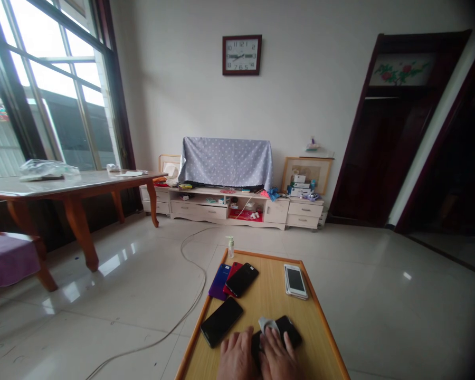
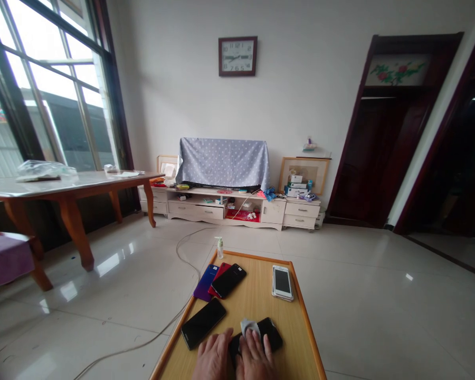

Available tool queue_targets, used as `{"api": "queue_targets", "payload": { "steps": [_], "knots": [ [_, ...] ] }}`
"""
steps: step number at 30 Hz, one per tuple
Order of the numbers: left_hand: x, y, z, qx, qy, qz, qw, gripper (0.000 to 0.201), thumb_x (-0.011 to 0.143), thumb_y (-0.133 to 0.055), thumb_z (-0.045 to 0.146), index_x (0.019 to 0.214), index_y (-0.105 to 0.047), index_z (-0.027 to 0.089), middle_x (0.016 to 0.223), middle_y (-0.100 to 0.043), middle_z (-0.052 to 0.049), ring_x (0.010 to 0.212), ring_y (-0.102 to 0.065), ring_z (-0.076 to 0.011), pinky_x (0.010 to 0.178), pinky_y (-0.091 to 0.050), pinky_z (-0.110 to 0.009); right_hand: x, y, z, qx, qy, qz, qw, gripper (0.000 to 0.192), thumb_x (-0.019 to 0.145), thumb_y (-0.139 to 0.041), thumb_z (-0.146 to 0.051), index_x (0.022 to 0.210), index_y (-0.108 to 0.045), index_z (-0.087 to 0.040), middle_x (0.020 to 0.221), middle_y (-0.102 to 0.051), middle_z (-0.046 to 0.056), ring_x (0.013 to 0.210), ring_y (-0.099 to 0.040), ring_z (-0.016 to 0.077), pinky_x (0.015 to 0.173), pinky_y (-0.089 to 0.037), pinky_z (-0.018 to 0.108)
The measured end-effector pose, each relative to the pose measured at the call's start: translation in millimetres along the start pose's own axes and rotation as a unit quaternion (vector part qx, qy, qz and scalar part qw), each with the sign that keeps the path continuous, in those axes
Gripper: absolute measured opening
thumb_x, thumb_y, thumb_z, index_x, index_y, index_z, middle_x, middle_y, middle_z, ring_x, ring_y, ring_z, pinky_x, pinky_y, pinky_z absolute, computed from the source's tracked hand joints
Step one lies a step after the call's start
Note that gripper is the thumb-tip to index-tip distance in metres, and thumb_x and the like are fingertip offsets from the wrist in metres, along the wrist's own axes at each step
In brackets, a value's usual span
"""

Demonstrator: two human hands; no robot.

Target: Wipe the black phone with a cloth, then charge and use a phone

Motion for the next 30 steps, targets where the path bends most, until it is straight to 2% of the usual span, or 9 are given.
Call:
{"api": "queue_targets", "payload": {
  "steps": [2, 5, 8, 10, 15, 22, 27, 29, 30],
  "knots": [
    [-1.2, 1.2, 1.9, 0.002, 0.001, 0.002, 1.000, 0.078, 0.077, -0.052, 0.041, 0.151, -0.045, 0.018, 0.149, -0.057, -0.011, 0.135, -0.049, -0.0289, 0.110, -0.032, -0.039, -2.0, 5.3, 3.3, 0.010, 0.002, -0.002, 1.000, 0.050, 0.106, -0.034, -0.046, 0.144, -0.058, -0.025, 0.151, -0.049, 0.008, 0.140, -0.048, 0.0342, 0.117, -0.040, 0.060],
    [-4.4, 3.9, 5.9, 0.001, -0.011, 0.013, 1.000, 0.090, 0.066, -0.062, 0.045, 0.150, -0.046, 0.018, 0.149, -0.056, -0.011, 0.135, -0.047, -0.0313, 0.112, -0.031, -0.039, 0.2, 27.7, 32.2, -0.014, -0.082, 0.024, 0.996, 0.054, 0.106, -0.029, -0.044, 0.146, -0.055, -0.019, 0.152, -0.048, 0.011, 0.143, -0.044, 0.0356, 0.119, -0.031, 0.067],
    [-6.7, 6.4, 6.6, -0.005, -0.019, 0.035, 0.999, 0.090, 0.066, -0.062, 0.045, 0.149, -0.047, 0.015, 0.148, -0.057, -0.011, 0.134, -0.048, -0.0314, 0.112, -0.030, -0.040, -1.8, 37.6, 51.4, -0.042, -0.138, 0.048, 0.988, 0.055, 0.105, -0.029, -0.043, 0.144, -0.057, -0.015, 0.152, -0.049, 0.014, 0.144, -0.042, 0.0365, 0.120, -0.028, 0.068],
    [-7.2, 6.5, 6.2, -0.016, -0.026, 0.044, 0.999, 0.088, 0.067, -0.062, 0.045, 0.148, -0.048, 0.015, 0.148, -0.057, -0.012, 0.134, -0.048, -0.0319, 0.112, -0.031, -0.040, -6.7, 28.7, 47.8, -0.041, -0.121, 0.055, 0.990, 0.053, 0.105, -0.033, -0.045, 0.144, -0.058, -0.018, 0.151, -0.049, 0.013, 0.142, -0.045, 0.0367, 0.119, -0.034, 0.065],
    [-7.9, 7.0, 5.0, -0.032, -0.033, 0.057, 0.997, 0.082, 0.068, -0.061, 0.045, 0.145, -0.052, 0.017, 0.144, -0.061, -0.011, 0.132, -0.051, -0.0311, 0.110, -0.032, -0.039, -27.7, -0.1, 22.7, -0.030, 0.014, 0.055, 0.998, 0.046, 0.103, -0.042, -0.048, 0.141, -0.061, -0.031, 0.146, -0.055, 0.006, 0.133, -0.056, 0.0338, 0.108, -0.052, 0.053],
    [-7.6, 3.9, 6.0, -0.021, -0.037, 0.070, 0.997, 0.083, 0.067, -0.062, 0.045, 0.145, -0.052, 0.017, 0.146, -0.059, -0.011, 0.133, -0.049, -0.0305, 0.111, -0.031, -0.040, -33.4, 25.6, 55.9, -0.057, -0.094, 0.089, 0.990, 0.048, 0.104, -0.039, -0.048, 0.137, -0.065, -0.026, 0.145, -0.056, 0.011, 0.135, -0.053, 0.0383, 0.111, -0.043, 0.067],
    [-0.8, -3.6, 0.5, -0.023, -0.034, 0.049, 0.998, 0.082, 0.069, -0.060, 0.045, 0.146, -0.051, 0.017, 0.143, -0.061, -0.010, 0.132, -0.050, -0.0294, 0.109, -0.032, -0.039, -39.6, 2.5, 8.7, -0.055, 0.082, 0.148, 0.984, 0.039, 0.102, -0.047, -0.049, 0.126, -0.073, -0.031, 0.131, -0.068, 0.006, 0.117, -0.069, 0.0309, 0.098, -0.060, 0.046],
    [0.1, -4.2, 0.1, -0.022, -0.034, 0.046, 0.998, 0.081, 0.069, -0.060, 0.045, 0.145, -0.051, 0.018, 0.142, -0.062, -0.010, 0.131, -0.051, -0.0289, 0.109, -0.033, -0.038, -42.1, 4.0, 2.9, -0.049, 0.101, 0.155, 0.982, 0.037, 0.102, -0.047, -0.048, 0.125, -0.073, -0.033, 0.127, -0.069, 0.004, 0.114, -0.070, 0.0289, 0.097, -0.060, 0.044],
    [-0.3, -3.4, 0.6, -0.019, -0.033, 0.048, 0.998, 0.081, 0.069, -0.060, 0.045, 0.145, -0.052, 0.018, 0.142, -0.062, -0.010, 0.131, -0.051, -0.0293, 0.108, -0.033, -0.038, -41.1, 6.9, 3.0, -0.045, 0.108, 0.133, 0.984, 0.037, 0.103, -0.047, -0.046, 0.128, -0.070, -0.034, 0.129, -0.068, 0.003, 0.115, -0.070, 0.0281, 0.097, -0.060, 0.044]
  ]
}}
Point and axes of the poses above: each hand's wrist, its own x-axis towards the middle knuckle, its own y-axis out of the back of the hand, z = x × y, the point moved 8 cm from there along x, towards the middle knuckle
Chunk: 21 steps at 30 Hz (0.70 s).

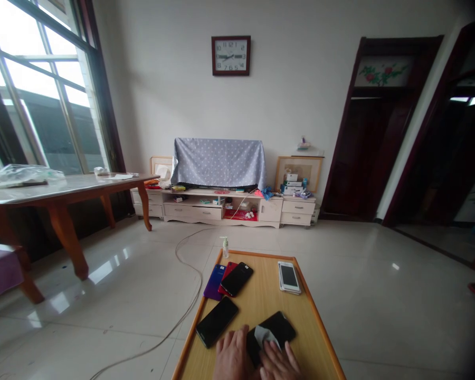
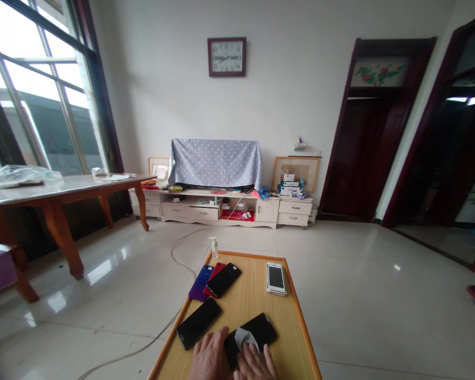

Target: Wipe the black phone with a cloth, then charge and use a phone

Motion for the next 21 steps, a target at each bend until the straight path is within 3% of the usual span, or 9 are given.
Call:
{"api": "queue_targets", "payload": {
  "steps": [2, 6, 8, 11, 13, 18, 21],
  "knots": [
    [-1.7, 3.1, 2.4, 0.009, 0.001, 0.011, 1.000, 0.083, 0.067, -0.061, 0.046, 0.144, -0.052, 0.018, 0.145, -0.060, -0.011, 0.132, -0.050, -0.0305, 0.109, -0.032, -0.039, 5.5, 10.4, 16.5, 0.004, -0.056, -0.050, 0.997, 0.041, 0.105, -0.042, -0.045, 0.139, -0.062, -0.033, 0.139, -0.062, 0.004, 0.126, -0.063, 0.0297, 0.104, -0.055, 0.053],
    [-4.9, 5.8, 5.8, 0.017, -0.003, 0.018, 1.000, 0.083, 0.067, -0.062, 0.046, 0.145, -0.052, 0.018, 0.145, -0.059, -0.010, 0.133, -0.049, -0.0297, 0.111, -0.031, -0.038, 13.8, 29.6, 43.5, -0.021, -0.187, -0.083, 0.979, 0.048, 0.105, -0.035, -0.047, 0.137, -0.064, -0.025, 0.143, -0.057, 0.010, 0.134, -0.054, 0.0369, 0.111, -0.043, 0.069],
    [-4.6, 5.1, 4.0, 0.018, 0.000, 0.017, 1.000, 0.082, 0.069, -0.061, 0.047, 0.145, -0.051, 0.018, 0.146, -0.059, -0.010, 0.133, -0.049, -0.0296, 0.111, -0.031, -0.038, 16.1, 24.1, 33.3, -0.010, -0.176, -0.077, 0.981, 0.048, 0.104, -0.038, -0.050, 0.136, -0.065, -0.026, 0.143, -0.056, 0.010, 0.133, -0.055, 0.0367, 0.111, -0.045, 0.066],
    [-3.0, 2.2, 0.8, 0.017, 0.001, 0.004, 1.000, 0.079, 0.073, -0.057, 0.048, 0.145, -0.051, 0.019, 0.144, -0.060, -0.010, 0.131, -0.051, -0.0287, 0.110, -0.032, -0.037, 16.5, 8.1, 5.5, 0.040, -0.103, -0.076, 0.991, 0.045, 0.102, -0.045, -0.053, 0.135, -0.066, -0.031, 0.141, -0.058, 0.006, 0.130, -0.059, 0.0335, 0.108, -0.052, 0.055],
    [-2.6, 2.3, 0.4, 0.017, 0.003, 0.000, 1.000, 0.077, 0.074, -0.056, 0.048, 0.145, -0.051, 0.019, 0.144, -0.061, -0.009, 0.131, -0.051, -0.0282, 0.109, -0.032, -0.038, 16.5, 3.3, -0.9, 0.068, -0.087, -0.098, 0.989, 0.044, 0.103, -0.043, -0.052, 0.136, -0.064, -0.033, 0.142, -0.058, 0.005, 0.131, -0.058, 0.0315, 0.110, -0.050, 0.053],
    [-5.4, 9.2, 6.8, 0.015, 0.009, 0.007, 1.000, 0.082, 0.068, -0.061, 0.047, 0.144, -0.052, 0.019, 0.147, -0.058, -0.011, 0.135, -0.048, -0.0305, 0.112, -0.031, -0.039, 26.1, 24.1, 35.1, 0.041, -0.207, -0.121, 0.970, 0.050, 0.107, -0.030, -0.048, 0.140, -0.062, -0.027, 0.148, -0.053, 0.008, 0.141, -0.047, 0.0337, 0.119, -0.030, 0.068],
    [-6.7, 9.8, 8.4, 0.016, 0.009, 0.000, 1.000, 0.082, 0.068, -0.061, 0.045, 0.145, -0.051, 0.018, 0.147, -0.057, -0.012, 0.135, -0.048, -0.0319, 0.112, -0.031, -0.041, 30.6, 26.4, 38.5, 0.013, -0.236, -0.111, 0.965, 0.053, 0.105, -0.033, -0.051, 0.137, -0.064, -0.023, 0.147, -0.054, 0.012, 0.139, -0.049, 0.0374, 0.117, -0.033, 0.069]
  ]
}}
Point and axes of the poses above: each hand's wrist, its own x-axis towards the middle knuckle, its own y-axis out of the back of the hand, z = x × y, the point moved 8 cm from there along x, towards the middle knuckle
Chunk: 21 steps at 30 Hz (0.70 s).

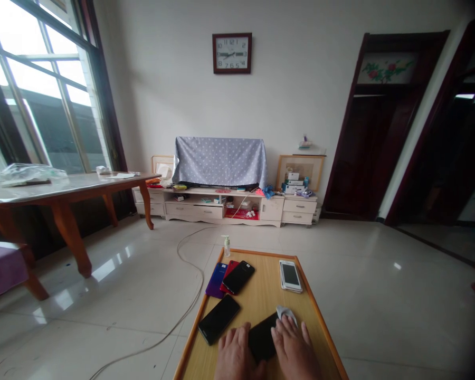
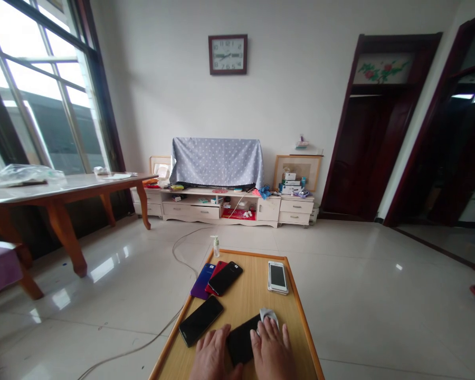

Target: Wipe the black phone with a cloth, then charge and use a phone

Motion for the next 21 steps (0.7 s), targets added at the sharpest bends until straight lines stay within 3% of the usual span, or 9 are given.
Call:
{"api": "queue_targets", "payload": {
  "steps": [4, 6, 9, 12, 15, 18, 21],
  "knots": [
    [-0.2, -2.6, -4.1, -0.004, -0.015, 0.014, 1.000, 0.068, 0.078, -0.053, 0.039, 0.144, -0.051, 0.019, 0.143, -0.061, -0.011, 0.130, -0.051, -0.0285, 0.111, -0.031, -0.040, -17.2, -20.2, -40.1, 0.022, 0.121, -0.009, 0.992, 0.051, 0.104, -0.039, -0.052, 0.139, -0.063, -0.024, 0.146, -0.054, 0.011, 0.135, -0.053, 0.0356, 0.111, -0.048, 0.059],
    [-0.7, -3.9, -4.0, -0.011, -0.033, 0.027, 0.999, 0.064, 0.080, -0.052, 0.035, 0.143, -0.052, 0.021, 0.138, -0.063, -0.009, 0.126, -0.053, -0.0269, 0.109, -0.031, -0.038, -28.4, -23.6, -54.6, 0.038, 0.168, -0.031, 0.984, 0.051, 0.104, -0.039, -0.052, 0.141, -0.061, -0.025, 0.146, -0.054, 0.010, 0.136, -0.053, 0.0337, 0.111, -0.048, 0.056],
    [-2.7, -3.1, -1.6, -0.021, -0.032, 0.050, 0.998, 0.062, 0.080, -0.054, 0.037, 0.139, -0.054, 0.021, 0.134, -0.064, -0.010, 0.125, -0.053, -0.0280, 0.109, -0.031, -0.039, -30.6, -8.9, -48.6, 0.062, 0.152, -0.058, 0.985, 0.051, 0.107, -0.033, -0.050, 0.144, -0.058, -0.026, 0.150, -0.052, 0.007, 0.141, -0.048, 0.0311, 0.119, -0.036, 0.061],
    [-5.4, -0.4, 6.6, -0.024, -0.030, 0.063, 0.997, 0.067, 0.078, -0.059, 0.041, 0.140, -0.053, 0.019, 0.137, -0.062, -0.011, 0.129, -0.050, -0.0290, 0.112, -0.028, -0.040, -19.1, 15.0, -20.4, 0.065, 0.083, -0.055, 0.993, 0.053, 0.108, -0.028, -0.050, 0.144, -0.057, -0.024, 0.152, -0.051, 0.008, 0.145, -0.043, 0.0290, 0.123, -0.024, 0.064],
    [-6.0, 0.4, 13.8, -0.014, -0.032, 0.064, 0.997, 0.071, 0.076, -0.061, 0.041, 0.143, -0.050, 0.018, 0.138, -0.061, -0.011, 0.130, -0.049, -0.0299, 0.113, -0.028, -0.042, -14.1, 27.3, 0.6, 0.042, 0.034, -0.040, 0.998, 0.056, 0.107, -0.029, -0.049, 0.144, -0.056, -0.017, 0.154, -0.048, 0.013, 0.148, -0.039, 0.0307, 0.124, -0.020, 0.064],
    [-4.1, -3.1, 16.2, 0.002, -0.036, 0.064, 0.997, 0.071, 0.078, -0.061, 0.042, 0.143, -0.049, 0.017, 0.138, -0.062, -0.012, 0.128, -0.050, -0.0305, 0.112, -0.029, -0.043, -26.4, 27.7, -7.9, 0.048, 0.063, -0.036, 0.996, 0.056, 0.107, -0.033, -0.049, 0.146, -0.055, -0.015, 0.155, -0.046, 0.015, 0.149, -0.037, 0.0320, 0.124, -0.024, 0.062],
    [-1.6, -8.2, 18.1, 0.016, -0.046, 0.073, 0.996, 0.064, 0.083, -0.058, 0.041, 0.142, -0.051, 0.016, 0.138, -0.062, -0.011, 0.127, -0.050, -0.0294, 0.112, -0.030, -0.043, -42.6, 27.8, -28.3, 0.090, 0.134, -0.047, 0.986, 0.052, 0.107, -0.035, -0.048, 0.148, -0.052, -0.022, 0.156, -0.046, 0.010, 0.147, -0.040, 0.0292, 0.125, -0.025, 0.058]
  ]
}}
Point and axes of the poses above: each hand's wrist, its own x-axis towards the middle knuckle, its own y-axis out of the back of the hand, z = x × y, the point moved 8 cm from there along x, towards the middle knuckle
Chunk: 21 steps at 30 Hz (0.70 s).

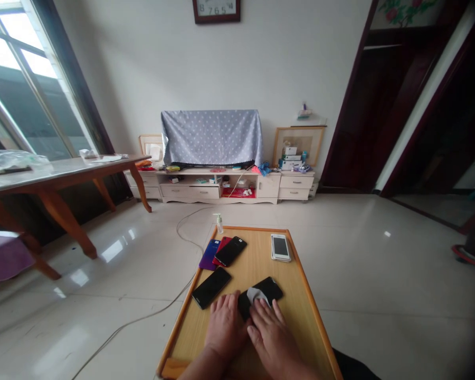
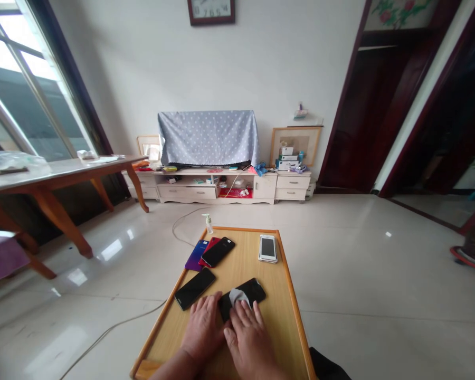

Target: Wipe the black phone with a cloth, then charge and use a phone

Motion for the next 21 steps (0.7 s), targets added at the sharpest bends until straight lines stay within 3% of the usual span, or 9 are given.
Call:
{"api": "queue_targets", "payload": {
  "steps": [3, 9, 16, 21],
  "knots": [
    [1.9, -3.7, 3.7, 0.003, -0.004, 0.003, 1.000, 0.063, 0.084, -0.058, 0.042, 0.142, -0.051, 0.017, 0.137, -0.062, -0.010, 0.126, -0.051, -0.0285, 0.111, -0.031, -0.042, 2.4, 4.1, 6.5, 0.019, 0.004, -0.010, 1.000, 0.051, 0.108, -0.032, -0.048, 0.147, -0.054, -0.025, 0.155, -0.048, 0.008, 0.146, -0.042, 0.0274, 0.126, -0.019, 0.059],
    [4.7, -0.7, 16.7, 0.002, 0.001, 0.000, 1.000, 0.063, 0.081, -0.063, 0.041, 0.139, -0.052, 0.021, 0.133, -0.064, -0.010, 0.126, -0.053, -0.0284, 0.111, -0.034, -0.042, 25.1, 18.9, 67.5, -0.006, -0.072, 0.018, 0.997, 0.056, 0.107, -0.029, -0.049, 0.145, -0.056, -0.019, 0.154, -0.049, 0.013, 0.147, -0.040, 0.0308, 0.124, -0.018, 0.062],
    [11.4, -0.9, 24.2, 0.000, 0.019, -0.023, 1.000, 0.063, 0.078, -0.066, 0.041, 0.137, -0.054, 0.021, 0.131, -0.064, -0.009, 0.124, -0.053, -0.0277, 0.110, -0.035, -0.040, 30.4, 19.9, 68.1, 0.034, -0.038, 0.004, 0.999, 0.057, 0.107, -0.029, -0.052, 0.143, -0.058, -0.020, 0.155, -0.049, 0.013, 0.148, -0.040, 0.0294, 0.125, -0.020, 0.058],
    [20.1, -0.4, 29.8, 0.025, 0.003, -0.049, 0.998, 0.069, 0.074, -0.070, 0.044, 0.138, -0.053, 0.024, 0.134, -0.064, -0.008, 0.126, -0.052, -0.0293, 0.110, -0.033, -0.041, 36.6, 29.5, 89.3, 0.022, -0.072, 0.018, 0.997, 0.055, 0.107, -0.030, -0.047, 0.141, -0.061, -0.018, 0.153, -0.051, 0.014, 0.145, -0.043, 0.0310, 0.124, -0.019, 0.061]
  ]
}}
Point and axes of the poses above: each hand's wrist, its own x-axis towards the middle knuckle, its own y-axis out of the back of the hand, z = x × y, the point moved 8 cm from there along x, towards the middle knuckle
